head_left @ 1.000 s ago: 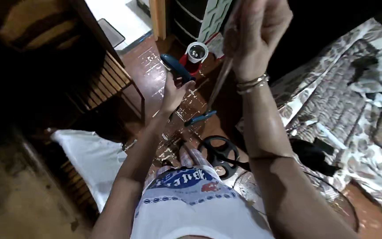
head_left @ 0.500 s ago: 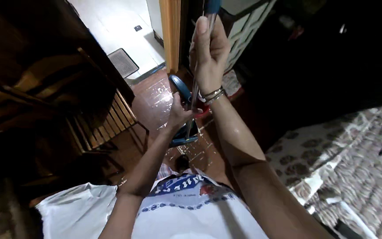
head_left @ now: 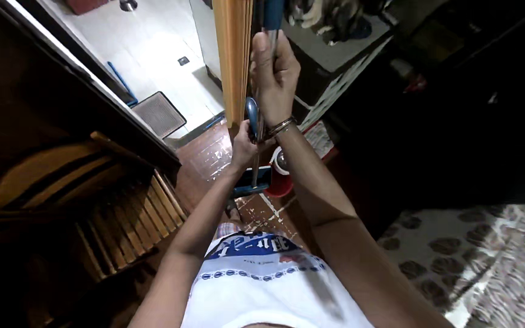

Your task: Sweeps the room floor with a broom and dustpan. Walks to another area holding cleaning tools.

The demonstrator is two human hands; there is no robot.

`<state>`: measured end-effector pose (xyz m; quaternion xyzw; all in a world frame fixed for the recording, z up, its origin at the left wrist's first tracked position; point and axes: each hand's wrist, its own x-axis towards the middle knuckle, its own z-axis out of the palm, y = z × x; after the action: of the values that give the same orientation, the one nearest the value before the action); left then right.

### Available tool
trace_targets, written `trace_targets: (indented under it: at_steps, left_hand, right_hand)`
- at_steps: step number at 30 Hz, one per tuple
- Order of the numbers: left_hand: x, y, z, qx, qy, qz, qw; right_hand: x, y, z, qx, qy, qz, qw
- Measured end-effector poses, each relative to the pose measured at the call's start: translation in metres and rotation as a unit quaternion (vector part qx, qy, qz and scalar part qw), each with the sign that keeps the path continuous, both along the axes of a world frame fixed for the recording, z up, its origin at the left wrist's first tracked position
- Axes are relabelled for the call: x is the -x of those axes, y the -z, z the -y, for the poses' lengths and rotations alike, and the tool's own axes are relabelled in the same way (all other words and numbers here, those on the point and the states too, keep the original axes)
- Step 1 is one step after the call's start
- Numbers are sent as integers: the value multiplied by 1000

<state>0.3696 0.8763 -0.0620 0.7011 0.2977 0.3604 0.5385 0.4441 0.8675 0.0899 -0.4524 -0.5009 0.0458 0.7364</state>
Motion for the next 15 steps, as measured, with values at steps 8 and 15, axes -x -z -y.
trace_targets:
  at_steps: [8, 15]
  left_hand:
    - [-91, -21, -139, -7, -10, -86, 996]
    - [-165, 4, -235, 49, 18, -127, 990]
  right_hand:
    - [-90, 7, -151, 30, 98, -51, 993]
    - [-167, 42, -235, 44, 89, -55, 994]
